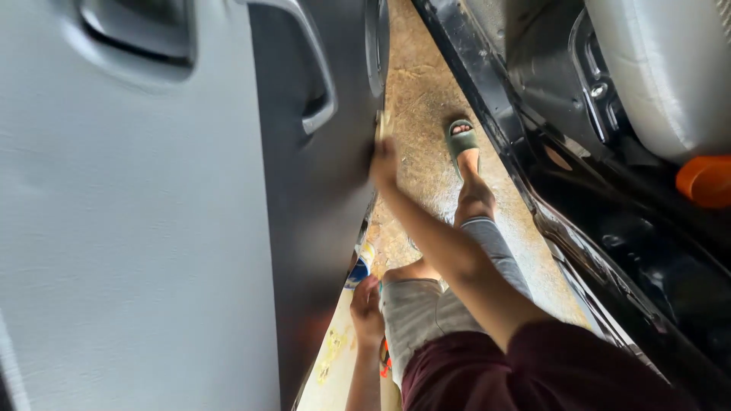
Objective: Clean the interior and window of a car door using a cloth.
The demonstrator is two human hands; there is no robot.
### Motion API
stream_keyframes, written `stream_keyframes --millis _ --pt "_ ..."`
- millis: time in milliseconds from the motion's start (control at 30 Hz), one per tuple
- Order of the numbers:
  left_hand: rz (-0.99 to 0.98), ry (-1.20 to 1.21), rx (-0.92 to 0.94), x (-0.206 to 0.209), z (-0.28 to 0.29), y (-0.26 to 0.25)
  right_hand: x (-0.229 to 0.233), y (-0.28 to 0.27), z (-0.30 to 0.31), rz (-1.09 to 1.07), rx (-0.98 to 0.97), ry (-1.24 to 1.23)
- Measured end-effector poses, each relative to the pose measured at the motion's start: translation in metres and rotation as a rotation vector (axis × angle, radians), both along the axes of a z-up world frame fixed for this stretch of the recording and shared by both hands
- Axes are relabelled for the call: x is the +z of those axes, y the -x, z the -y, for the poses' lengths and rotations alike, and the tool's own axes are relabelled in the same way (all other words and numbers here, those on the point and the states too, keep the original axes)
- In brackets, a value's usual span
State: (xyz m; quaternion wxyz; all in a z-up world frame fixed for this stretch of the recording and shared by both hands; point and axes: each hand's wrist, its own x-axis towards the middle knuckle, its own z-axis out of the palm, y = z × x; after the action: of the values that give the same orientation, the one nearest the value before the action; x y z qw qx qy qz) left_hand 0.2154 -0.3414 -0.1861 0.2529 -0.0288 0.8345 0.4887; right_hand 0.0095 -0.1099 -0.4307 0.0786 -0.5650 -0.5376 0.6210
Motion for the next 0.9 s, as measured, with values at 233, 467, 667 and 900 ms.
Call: stream_keyframes --millis 233,467,667,900 --pt "0.384 -0.032 0.362 0.004 0.05 0.004 0.176 -0.031 -0.003 -0.732 0.003 -0.444" --pt "0.046 -0.09 -0.024 0.0 0.009 0.016 0.133 0.008 -0.035 -0.39 -0.121 -0.137" --pt "-0.029 -0.037 -0.255 0.084 -0.097 0.054 0.147 -0.001 -0.064 -0.387 -0.128 -0.335" --pt "-0.07 -0.13 -0.325 0.073 -0.107 0.076 0.062 0.011 -0.075 -0.112 -0.003 -0.198"
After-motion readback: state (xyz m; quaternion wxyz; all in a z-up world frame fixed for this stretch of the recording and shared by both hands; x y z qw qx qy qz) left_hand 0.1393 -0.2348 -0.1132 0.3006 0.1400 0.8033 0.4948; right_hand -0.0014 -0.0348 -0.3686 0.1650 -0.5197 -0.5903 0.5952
